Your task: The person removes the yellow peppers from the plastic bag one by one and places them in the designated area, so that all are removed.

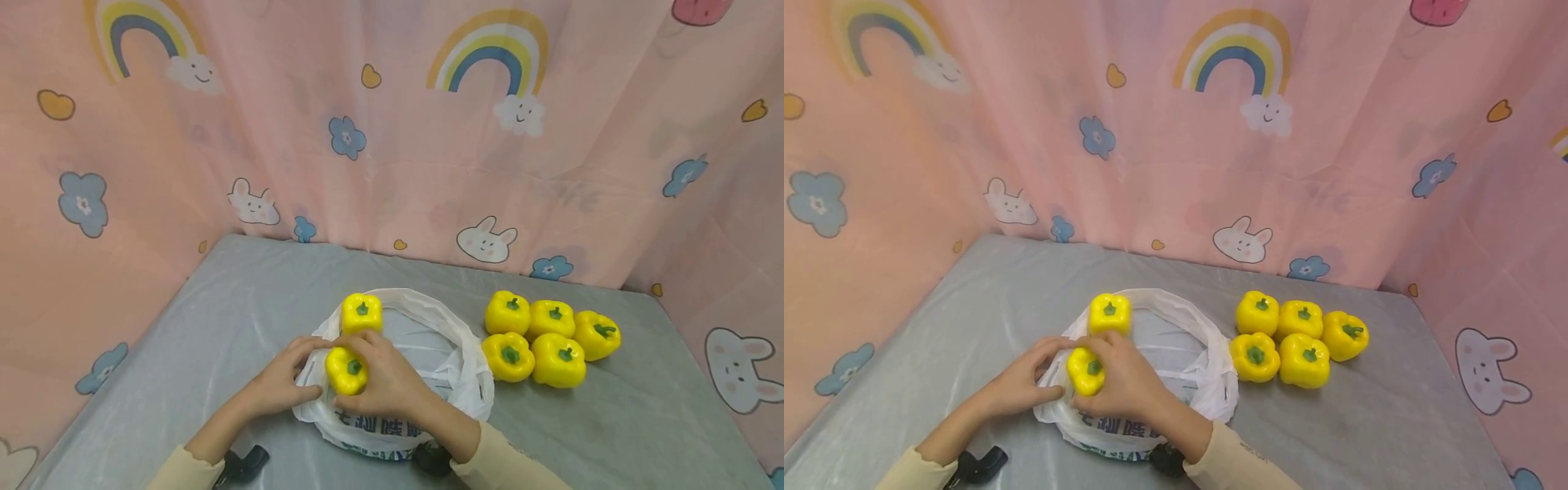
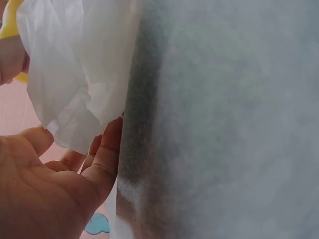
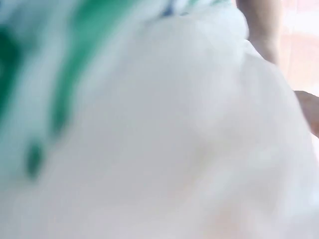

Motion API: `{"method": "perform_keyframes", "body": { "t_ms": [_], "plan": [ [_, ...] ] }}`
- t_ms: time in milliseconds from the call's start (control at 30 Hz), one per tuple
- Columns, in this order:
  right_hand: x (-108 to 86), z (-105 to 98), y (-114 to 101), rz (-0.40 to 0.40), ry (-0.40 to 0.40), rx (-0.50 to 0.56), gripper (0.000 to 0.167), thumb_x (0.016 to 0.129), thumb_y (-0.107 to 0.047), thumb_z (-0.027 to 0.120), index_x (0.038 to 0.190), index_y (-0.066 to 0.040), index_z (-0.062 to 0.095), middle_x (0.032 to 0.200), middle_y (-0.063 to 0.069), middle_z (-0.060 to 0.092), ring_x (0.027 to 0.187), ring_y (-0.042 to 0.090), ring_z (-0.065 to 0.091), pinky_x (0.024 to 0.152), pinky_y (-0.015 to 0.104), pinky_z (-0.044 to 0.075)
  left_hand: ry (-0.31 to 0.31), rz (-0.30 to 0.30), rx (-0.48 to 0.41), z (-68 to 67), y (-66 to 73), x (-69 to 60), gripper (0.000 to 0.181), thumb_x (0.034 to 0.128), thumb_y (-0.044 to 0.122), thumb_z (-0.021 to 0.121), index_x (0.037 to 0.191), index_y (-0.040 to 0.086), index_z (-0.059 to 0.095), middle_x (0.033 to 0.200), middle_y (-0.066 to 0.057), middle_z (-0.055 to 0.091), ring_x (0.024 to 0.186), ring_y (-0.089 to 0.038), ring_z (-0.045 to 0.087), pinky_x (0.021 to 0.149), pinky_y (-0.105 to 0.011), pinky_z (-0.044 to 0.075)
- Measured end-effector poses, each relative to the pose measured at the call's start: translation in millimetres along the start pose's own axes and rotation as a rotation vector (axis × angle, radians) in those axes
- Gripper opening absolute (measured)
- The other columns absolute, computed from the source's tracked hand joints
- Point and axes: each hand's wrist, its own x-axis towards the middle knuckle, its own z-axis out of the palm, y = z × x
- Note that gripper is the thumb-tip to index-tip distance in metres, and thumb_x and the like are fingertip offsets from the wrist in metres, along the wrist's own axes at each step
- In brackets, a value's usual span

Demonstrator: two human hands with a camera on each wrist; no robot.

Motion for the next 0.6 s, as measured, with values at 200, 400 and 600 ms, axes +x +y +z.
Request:
{"method": "perform_keyframes", "body": {
  "t_ms": [200, 400, 600],
  "plan": [
    [-5.2, -12, -1, 0.017, 0.003, 0.025, 0.074, 0.067, -0.039, 0.083, 0.133, -0.027, 0.052, 0.131, -0.001, 0.05, 0.108, 0.013, 0.054, 0.09, 0.036, 0.052, -0.012, 0.012, 0.009, -1.6, 1.2, 0.3, 0.06, 0.0774, 0.013, 0.072, 0.133, 0.018, 0.051, 0.14, -0.014, 0.043, 0.127, -0.035, 0.048, 0.101, -0.049, 0.046],
    [-11.3, -24, 0, 0.026, 0.014, 0.063, 0.073, 0.067, -0.039, 0.083, 0.133, -0.028, 0.052, 0.13, -0.002, 0.051, 0.107, 0.013, 0.055, 0.09, 0.036, 0.052, -0.019, 0.0, -0.006, -2.1, 2.7, -0.1, 0.06, 0.0778, 0.012, 0.072, 0.133, 0.018, 0.051, 0.141, -0.015, 0.042, 0.127, -0.035, 0.047, 0.101, -0.047, 0.047],
    [-17.8, -37, 6, 0.04, 0.071, 0.13, 0.067, 0.07, -0.03, 0.082, 0.131, -0.029, 0.054, 0.128, -0.003, 0.052, 0.107, 0.014, 0.055, 0.09, 0.036, 0.051, -0.011, 0.017, 0.004, -1.6, 1.6, 0.0, 0.06, 0.0774, 0.011, 0.072, 0.133, 0.017, 0.051, 0.14, -0.015, 0.042, 0.127, -0.035, 0.047, 0.1, -0.045, 0.046]
  ]
}}
